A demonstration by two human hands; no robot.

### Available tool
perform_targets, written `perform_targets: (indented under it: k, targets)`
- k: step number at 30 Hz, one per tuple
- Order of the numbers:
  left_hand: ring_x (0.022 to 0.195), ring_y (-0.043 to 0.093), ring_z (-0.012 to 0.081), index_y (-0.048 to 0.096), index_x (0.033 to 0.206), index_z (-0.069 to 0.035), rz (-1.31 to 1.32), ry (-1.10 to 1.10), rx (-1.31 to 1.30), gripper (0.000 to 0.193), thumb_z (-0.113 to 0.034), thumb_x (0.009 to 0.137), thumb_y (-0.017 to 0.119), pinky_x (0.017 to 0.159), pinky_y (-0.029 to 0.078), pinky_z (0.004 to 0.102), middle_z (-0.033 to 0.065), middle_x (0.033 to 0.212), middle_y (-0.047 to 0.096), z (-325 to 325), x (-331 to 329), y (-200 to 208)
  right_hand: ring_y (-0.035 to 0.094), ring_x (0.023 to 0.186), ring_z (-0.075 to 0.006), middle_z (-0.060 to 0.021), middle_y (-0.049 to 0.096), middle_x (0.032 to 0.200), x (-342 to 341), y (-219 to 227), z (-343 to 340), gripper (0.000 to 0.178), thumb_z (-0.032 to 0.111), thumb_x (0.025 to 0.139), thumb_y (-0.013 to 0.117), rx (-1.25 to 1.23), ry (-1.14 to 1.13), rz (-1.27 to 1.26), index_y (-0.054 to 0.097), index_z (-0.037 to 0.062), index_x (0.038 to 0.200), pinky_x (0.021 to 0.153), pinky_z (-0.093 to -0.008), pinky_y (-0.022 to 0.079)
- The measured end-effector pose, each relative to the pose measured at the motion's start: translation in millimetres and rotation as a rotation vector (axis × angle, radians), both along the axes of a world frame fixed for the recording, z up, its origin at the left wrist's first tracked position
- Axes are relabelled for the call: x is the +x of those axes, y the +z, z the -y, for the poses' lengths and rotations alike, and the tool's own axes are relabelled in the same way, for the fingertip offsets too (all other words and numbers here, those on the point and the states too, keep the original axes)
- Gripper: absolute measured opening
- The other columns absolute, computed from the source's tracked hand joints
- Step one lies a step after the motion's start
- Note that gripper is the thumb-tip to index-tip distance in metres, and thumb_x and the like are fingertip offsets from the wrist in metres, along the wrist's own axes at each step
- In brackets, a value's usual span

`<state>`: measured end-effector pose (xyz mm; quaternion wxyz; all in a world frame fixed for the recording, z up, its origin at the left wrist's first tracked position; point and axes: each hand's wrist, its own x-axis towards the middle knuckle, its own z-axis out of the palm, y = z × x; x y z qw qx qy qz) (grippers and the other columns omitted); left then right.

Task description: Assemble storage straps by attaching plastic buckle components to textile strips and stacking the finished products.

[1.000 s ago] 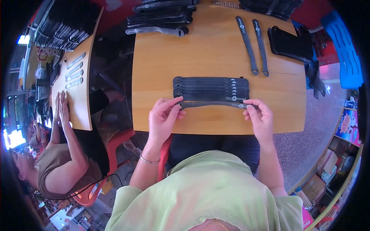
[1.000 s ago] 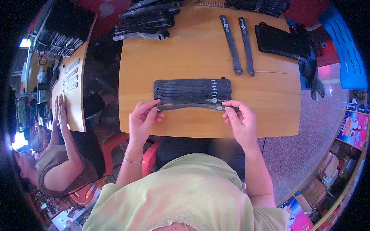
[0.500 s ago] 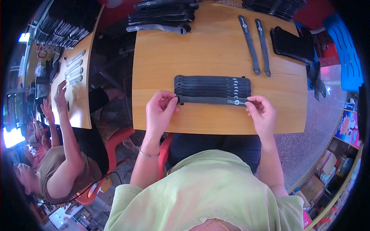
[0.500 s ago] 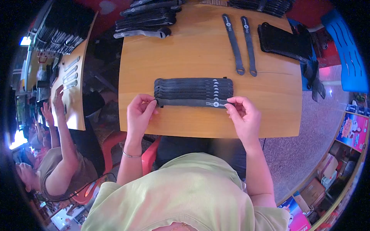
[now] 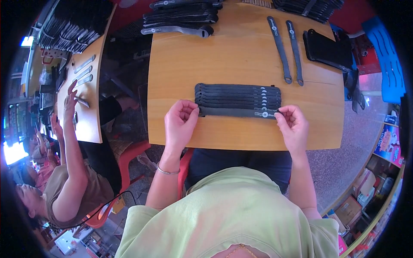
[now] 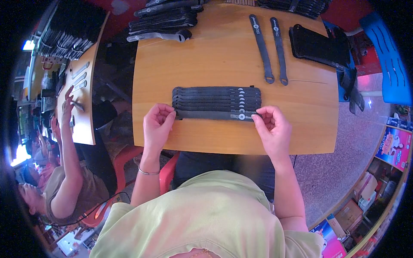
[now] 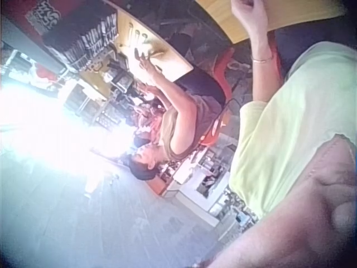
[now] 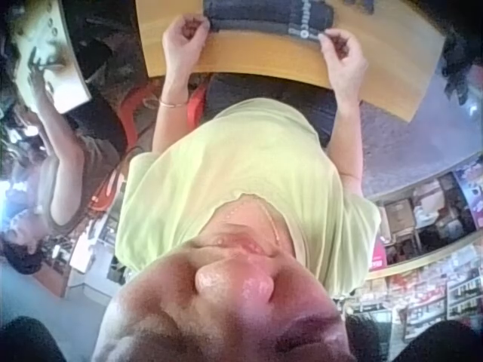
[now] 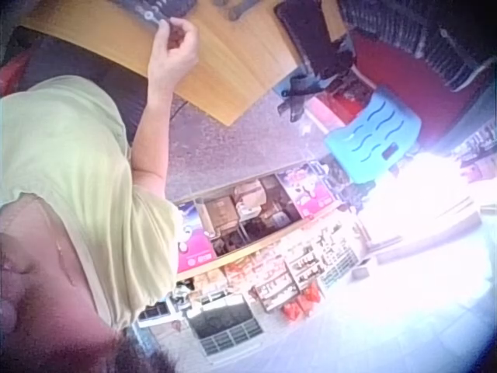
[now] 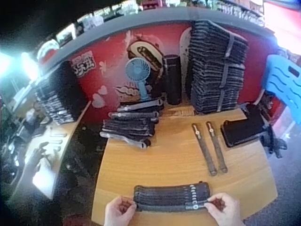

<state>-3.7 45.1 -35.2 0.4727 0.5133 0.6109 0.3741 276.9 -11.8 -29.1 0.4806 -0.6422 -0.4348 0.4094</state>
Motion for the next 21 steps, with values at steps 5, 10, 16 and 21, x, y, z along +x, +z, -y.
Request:
perform_targets:
  k: [5,10,16,21]
  targets:
    - [0.059,0.050,0.0024,0.061,0.088,0.002,-0.007,0.011,0.004,0.006,0.001,0.082,0.063,0.053,0.041,0.0168,-0.0009,0.071,0.059,0.1,1.4,-0.7,0.053,0.069,-0.0021,0.0018,0.059,0.080,-0.4,-3.1,-1.7,0.014,0.001,0.083,0.068,0.010,-0.021,0.030,0.058,0.0017,0.094,0.060,-0.0159,0.044]
    - [0.058,0.051,0.0024,0.061,0.088,0.002,0.014,0.026,-0.013,0.006,0.001,0.082,0.063,0.052,0.041,0.0169,-0.0008,0.071,0.059,0.4,1.2,-1.3,0.053,0.066,-0.0022,0.0012,0.059,0.078,-1.0,-3.3,-3.4,0.016,0.002,0.082,0.069,-0.004,-0.028,0.071,0.057,0.0020,0.093,0.057,-0.0162,0.044]
    - [0.058,0.050,0.0025,0.061,0.088,0.002,-0.006,0.030,-0.009,0.006,0.001,0.082,0.063,0.052,0.041,0.0168,-0.0009,0.070,0.059,0.0,2.0,-0.6,0.053,0.065,-0.0022,0.0010,0.058,0.076,-3.7,0.9,-4.9,0.016,0.001,0.082,0.068,-0.032,-0.039,0.094,0.056,0.0018,0.093,0.056,-0.0162,0.044]
    - [0.058,0.050,0.0026,0.061,0.088,0.002,-0.002,0.030,-0.012,0.006,0.001,0.083,0.063,0.052,0.041,0.0172,-0.0005,0.070,0.059,-0.2,1.8,-1.7,0.052,0.065,-0.0023,0.0009,0.057,0.076,-4.5,0.0,-5.8,0.017,0.001,0.082,0.069,-0.036,-0.051,0.094,0.056,0.0017,0.092,0.056,-0.0164,0.044]
